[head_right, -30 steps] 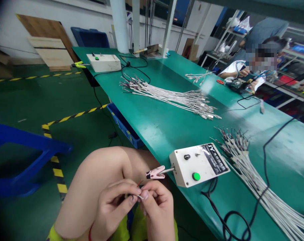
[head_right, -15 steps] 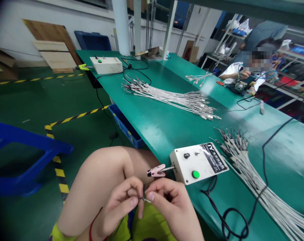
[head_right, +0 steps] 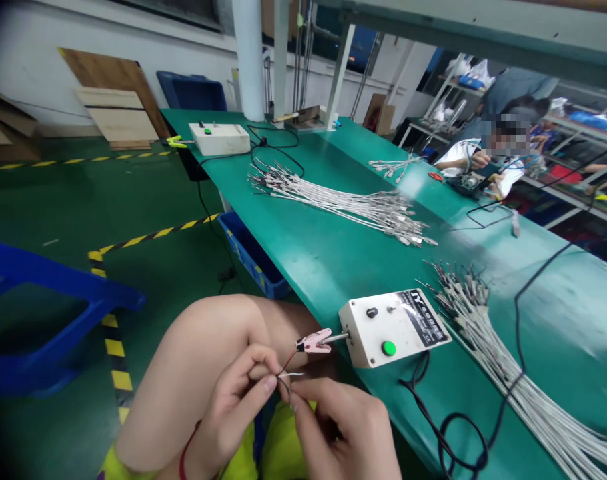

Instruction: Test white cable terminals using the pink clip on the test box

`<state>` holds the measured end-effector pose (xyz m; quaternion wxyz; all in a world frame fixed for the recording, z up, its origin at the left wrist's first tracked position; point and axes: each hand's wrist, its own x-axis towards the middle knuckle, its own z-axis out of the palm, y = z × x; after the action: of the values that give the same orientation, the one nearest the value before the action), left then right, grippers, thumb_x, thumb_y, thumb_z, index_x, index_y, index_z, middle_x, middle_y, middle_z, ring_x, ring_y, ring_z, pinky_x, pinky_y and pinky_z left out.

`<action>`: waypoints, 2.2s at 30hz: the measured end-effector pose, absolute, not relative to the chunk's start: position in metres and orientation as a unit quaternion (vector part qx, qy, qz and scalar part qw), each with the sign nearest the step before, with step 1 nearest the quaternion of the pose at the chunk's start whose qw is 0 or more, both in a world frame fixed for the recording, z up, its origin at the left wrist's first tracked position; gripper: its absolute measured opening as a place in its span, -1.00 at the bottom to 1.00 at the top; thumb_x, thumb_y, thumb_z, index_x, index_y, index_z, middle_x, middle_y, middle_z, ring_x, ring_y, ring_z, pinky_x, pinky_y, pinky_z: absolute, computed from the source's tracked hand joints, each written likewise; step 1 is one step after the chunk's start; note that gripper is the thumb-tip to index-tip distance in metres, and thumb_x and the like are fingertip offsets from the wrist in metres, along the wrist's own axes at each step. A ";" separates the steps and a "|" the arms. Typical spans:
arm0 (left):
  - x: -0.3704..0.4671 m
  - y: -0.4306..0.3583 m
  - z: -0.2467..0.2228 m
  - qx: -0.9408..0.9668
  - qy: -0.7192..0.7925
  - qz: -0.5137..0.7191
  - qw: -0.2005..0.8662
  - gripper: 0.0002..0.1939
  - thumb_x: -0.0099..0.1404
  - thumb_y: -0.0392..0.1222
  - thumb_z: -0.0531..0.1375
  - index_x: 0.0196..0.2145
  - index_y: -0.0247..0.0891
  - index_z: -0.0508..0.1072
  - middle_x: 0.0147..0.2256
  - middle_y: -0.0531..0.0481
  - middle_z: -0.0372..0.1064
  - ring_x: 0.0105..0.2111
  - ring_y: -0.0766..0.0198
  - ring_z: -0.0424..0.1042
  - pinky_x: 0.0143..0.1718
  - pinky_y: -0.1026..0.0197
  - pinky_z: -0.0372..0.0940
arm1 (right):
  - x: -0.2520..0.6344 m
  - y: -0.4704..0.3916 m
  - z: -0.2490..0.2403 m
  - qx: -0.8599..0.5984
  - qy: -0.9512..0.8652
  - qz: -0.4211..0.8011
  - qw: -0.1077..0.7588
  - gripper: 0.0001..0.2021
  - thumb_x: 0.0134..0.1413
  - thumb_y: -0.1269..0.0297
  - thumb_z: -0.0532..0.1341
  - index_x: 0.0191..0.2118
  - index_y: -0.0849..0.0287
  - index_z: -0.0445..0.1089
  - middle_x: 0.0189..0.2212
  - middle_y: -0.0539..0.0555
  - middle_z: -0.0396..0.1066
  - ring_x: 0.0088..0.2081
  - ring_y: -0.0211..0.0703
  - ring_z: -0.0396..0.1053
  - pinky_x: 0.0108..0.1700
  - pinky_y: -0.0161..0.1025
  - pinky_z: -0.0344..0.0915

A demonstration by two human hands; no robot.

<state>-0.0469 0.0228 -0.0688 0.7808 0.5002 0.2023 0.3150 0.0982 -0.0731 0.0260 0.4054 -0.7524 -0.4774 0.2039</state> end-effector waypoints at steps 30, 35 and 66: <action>-0.040 0.024 -0.077 0.271 0.008 0.265 0.925 -0.78 0.47 -0.08 0.33 -0.03 -0.25 0.52 -0.46 -0.10 0.62 -0.74 0.53 -0.05 -0.70 0.46 -0.15 | 0.106 -0.045 0.023 -0.658 -0.354 0.487 0.451 -0.68 0.29 -0.01 0.35 -0.29 0.17 0.51 -0.42 -0.03 0.39 -0.34 -0.22 0.27 -0.30 -0.28 0.15; -0.040 0.022 -0.076 0.287 0.025 0.292 0.912 -0.71 0.51 -0.10 0.28 0.14 -0.07 0.44 -0.41 -0.10 0.65 -0.72 0.51 -0.09 -0.68 0.47 -0.10 | 0.110 -0.047 0.022 -0.658 -0.373 0.480 0.444 -0.70 0.32 0.01 0.32 -0.29 0.15 0.48 -0.41 -0.03 0.40 -0.34 -0.21 0.27 -0.29 -0.26 0.16; -0.050 0.025 -0.071 0.450 0.125 0.297 0.833 -0.72 0.51 0.03 0.29 -0.17 -0.24 0.65 -0.43 -0.03 0.53 -0.65 0.48 0.09 -0.61 0.39 0.01 | 0.109 -0.044 0.027 -0.653 -0.369 0.483 0.452 -0.71 0.31 0.04 0.32 -0.34 0.15 0.46 -0.49 -0.04 0.38 -0.42 -0.24 0.30 -0.37 -0.31 0.20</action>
<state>-0.0502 0.0252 -0.0714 0.8332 0.4496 0.1247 0.2968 0.1085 -0.0445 0.0267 0.4517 -0.6532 -0.3685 0.4832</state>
